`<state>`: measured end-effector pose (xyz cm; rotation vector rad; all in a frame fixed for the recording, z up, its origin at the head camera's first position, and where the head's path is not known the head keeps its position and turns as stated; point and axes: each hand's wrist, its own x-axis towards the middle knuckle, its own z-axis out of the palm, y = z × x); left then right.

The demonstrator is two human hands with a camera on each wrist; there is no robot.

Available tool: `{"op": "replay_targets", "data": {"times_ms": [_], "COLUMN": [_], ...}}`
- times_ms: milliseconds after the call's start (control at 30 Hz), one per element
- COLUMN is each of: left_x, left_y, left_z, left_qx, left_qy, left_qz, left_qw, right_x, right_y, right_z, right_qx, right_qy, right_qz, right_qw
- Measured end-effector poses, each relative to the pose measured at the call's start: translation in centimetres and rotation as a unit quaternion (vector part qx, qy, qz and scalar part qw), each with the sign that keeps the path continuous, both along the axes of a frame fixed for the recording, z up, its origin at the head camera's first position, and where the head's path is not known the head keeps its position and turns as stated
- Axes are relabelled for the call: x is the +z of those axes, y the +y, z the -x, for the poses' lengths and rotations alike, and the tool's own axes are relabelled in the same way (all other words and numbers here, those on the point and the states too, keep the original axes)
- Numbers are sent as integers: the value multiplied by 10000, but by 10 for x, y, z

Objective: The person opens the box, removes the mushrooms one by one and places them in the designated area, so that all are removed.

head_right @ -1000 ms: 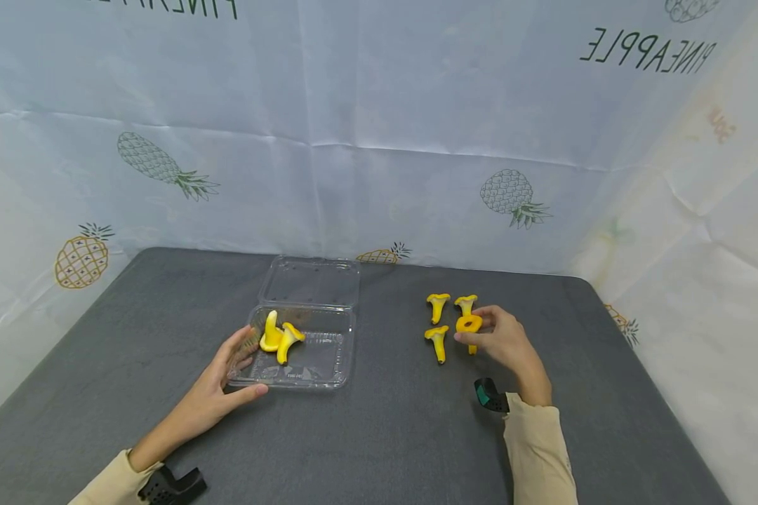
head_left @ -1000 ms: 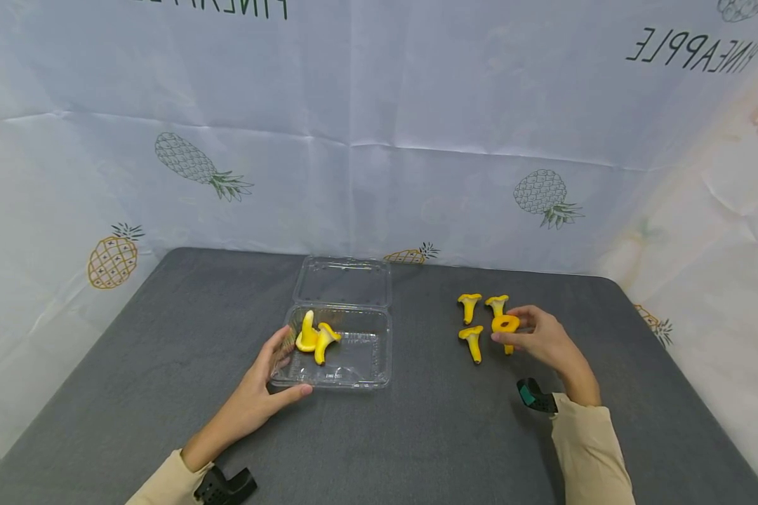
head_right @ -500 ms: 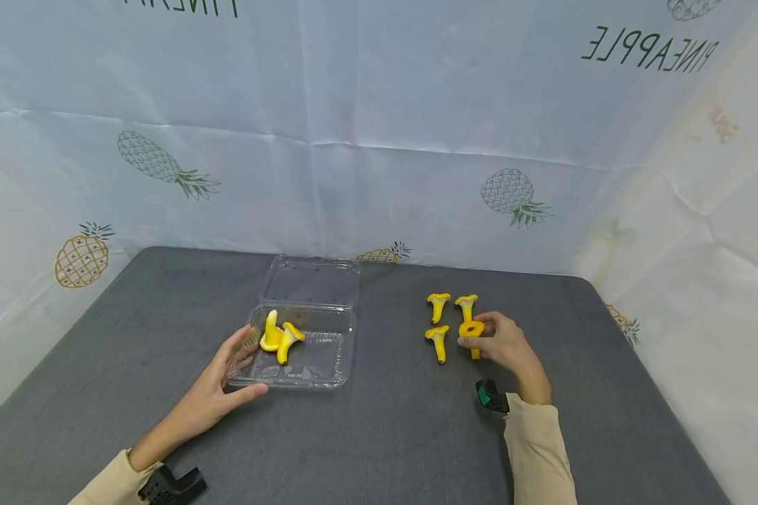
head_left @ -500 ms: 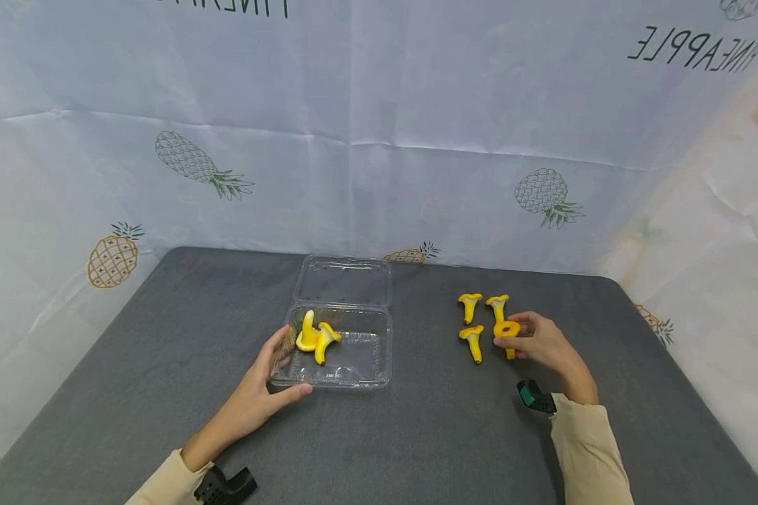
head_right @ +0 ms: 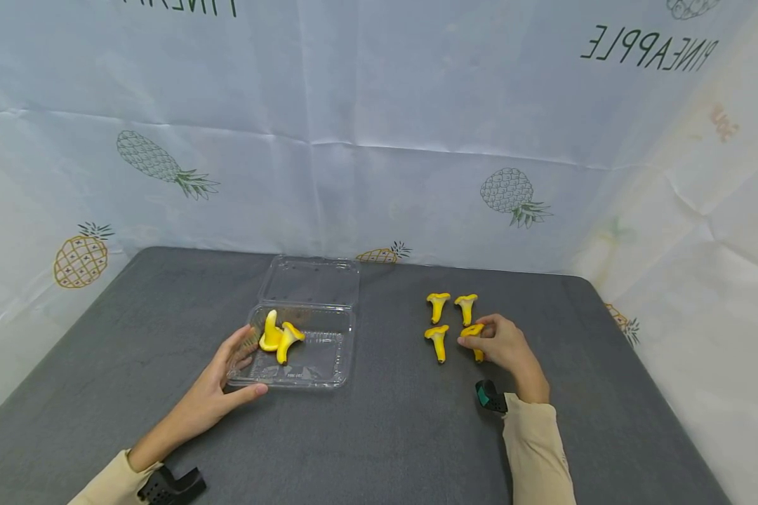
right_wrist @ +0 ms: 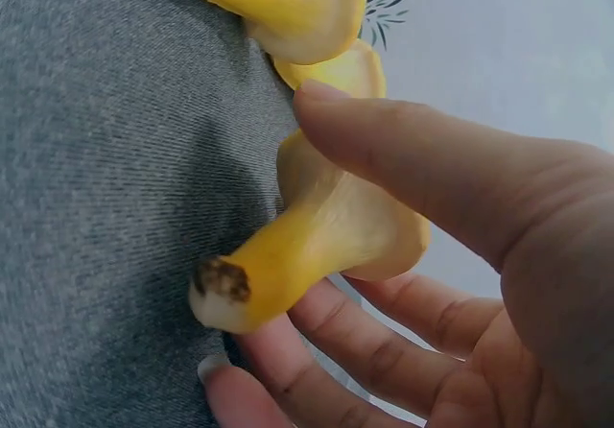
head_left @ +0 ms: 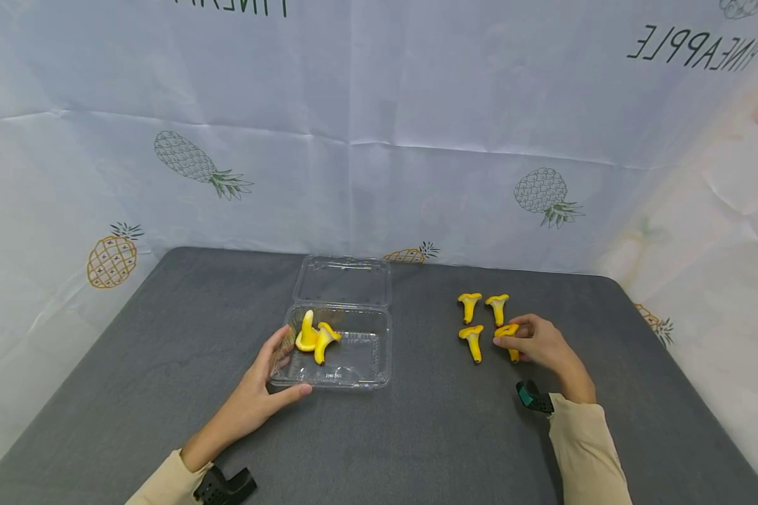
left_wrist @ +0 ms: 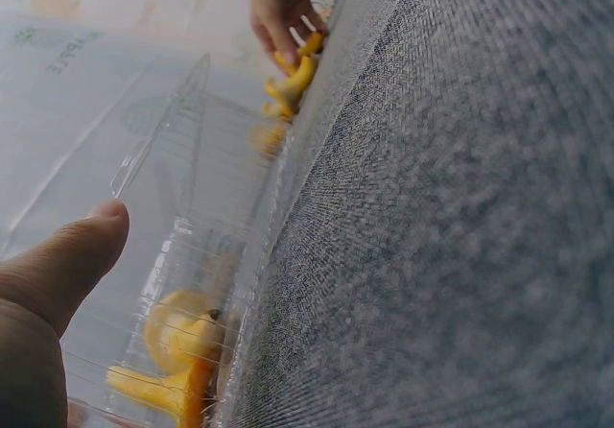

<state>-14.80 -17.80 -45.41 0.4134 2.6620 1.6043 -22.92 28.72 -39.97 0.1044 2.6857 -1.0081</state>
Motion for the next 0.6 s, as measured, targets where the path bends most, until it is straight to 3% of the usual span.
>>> {"op": "replay_targets", "data": {"times_ms": [600], "left_x": [-2], "left_y": [0], "left_z": [1], "left_qx": [-14], "left_qy": [86], "left_qz": [22], "left_qw": [10000], "right_x": [-5], "right_y": [1], "right_z": [1], "right_qx": [-94], "right_qy": [40], "right_qz": [181], "right_qw": [9998]}}
